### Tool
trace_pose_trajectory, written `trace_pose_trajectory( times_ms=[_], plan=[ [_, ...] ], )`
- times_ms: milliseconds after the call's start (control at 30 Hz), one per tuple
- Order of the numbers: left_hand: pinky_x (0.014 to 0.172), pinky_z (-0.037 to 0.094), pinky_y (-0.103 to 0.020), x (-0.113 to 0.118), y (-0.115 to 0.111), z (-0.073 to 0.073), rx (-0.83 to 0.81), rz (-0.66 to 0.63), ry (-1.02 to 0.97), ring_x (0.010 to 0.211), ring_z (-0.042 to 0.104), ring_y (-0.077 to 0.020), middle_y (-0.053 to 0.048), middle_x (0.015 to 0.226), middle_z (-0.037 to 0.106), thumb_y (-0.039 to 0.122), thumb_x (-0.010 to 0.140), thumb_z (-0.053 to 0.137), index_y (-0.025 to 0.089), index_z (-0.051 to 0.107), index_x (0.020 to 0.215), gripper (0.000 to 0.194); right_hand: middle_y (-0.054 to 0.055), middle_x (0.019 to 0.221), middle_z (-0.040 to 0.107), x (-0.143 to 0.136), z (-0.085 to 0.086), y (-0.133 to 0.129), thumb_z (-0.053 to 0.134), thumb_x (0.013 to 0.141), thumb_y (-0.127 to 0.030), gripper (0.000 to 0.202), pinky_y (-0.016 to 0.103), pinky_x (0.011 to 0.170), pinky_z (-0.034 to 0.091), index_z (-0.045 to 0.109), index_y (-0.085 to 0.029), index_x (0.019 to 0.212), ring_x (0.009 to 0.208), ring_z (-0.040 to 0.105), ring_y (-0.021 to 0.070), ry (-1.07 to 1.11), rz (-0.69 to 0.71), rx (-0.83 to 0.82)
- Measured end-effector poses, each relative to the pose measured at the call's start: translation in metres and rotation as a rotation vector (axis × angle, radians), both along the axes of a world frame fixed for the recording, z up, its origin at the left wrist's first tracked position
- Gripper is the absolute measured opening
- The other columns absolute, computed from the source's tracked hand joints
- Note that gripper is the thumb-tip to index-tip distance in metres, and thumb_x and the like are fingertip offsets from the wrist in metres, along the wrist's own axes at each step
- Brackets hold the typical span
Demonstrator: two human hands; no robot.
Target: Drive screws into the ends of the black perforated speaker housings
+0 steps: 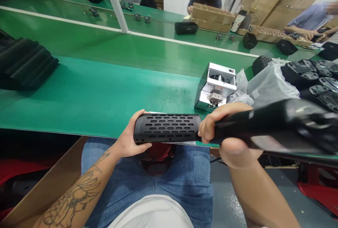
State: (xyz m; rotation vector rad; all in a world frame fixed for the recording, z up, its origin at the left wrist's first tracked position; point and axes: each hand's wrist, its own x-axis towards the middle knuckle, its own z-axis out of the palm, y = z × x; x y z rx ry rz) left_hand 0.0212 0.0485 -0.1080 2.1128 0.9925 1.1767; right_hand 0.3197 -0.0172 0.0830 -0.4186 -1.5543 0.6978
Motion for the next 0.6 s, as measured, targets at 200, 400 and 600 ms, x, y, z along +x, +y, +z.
trace_pose_trajectory(
  times_ms=[200,400,600],
  plan=[
    [0.124,0.047,-0.057,0.001,0.000,0.003,0.026,-0.019,-0.016,0.149,0.052,-0.0391,-0.017,0.164,0.044,0.033,0.071,0.090,0.030,0.022,0.167,0.117,-0.002,0.058,0.062,0.023,0.029,0.061,0.079,0.089,-0.033,0.020,0.030,0.045,0.054,0.071,-0.015,0.090,0.047,0.061,0.0160,0.230,-0.533,0.289],
    [0.122,0.049,-0.056,0.002,0.000,0.002,0.052,-0.040,-0.049,0.145,0.056,-0.0382,-0.017,0.160,0.048,0.032,0.070,0.092,0.030,0.028,0.163,0.113,0.000,0.064,0.064,0.044,0.009,0.095,0.077,0.095,-0.041,0.025,0.027,0.052,0.056,0.069,-0.019,0.088,0.054,0.061,0.0118,0.191,-0.583,0.176],
    [0.121,0.050,-0.056,0.003,0.000,0.000,0.068,-0.026,-0.031,0.146,0.055,-0.0391,-0.018,0.161,0.047,0.035,0.071,0.092,0.030,0.025,0.165,0.116,-0.001,0.063,0.063,0.040,0.013,0.069,0.078,0.091,-0.030,0.013,0.026,0.052,0.055,0.073,-0.018,0.089,0.054,0.062,0.0133,0.183,-0.566,0.129]
  ],
)
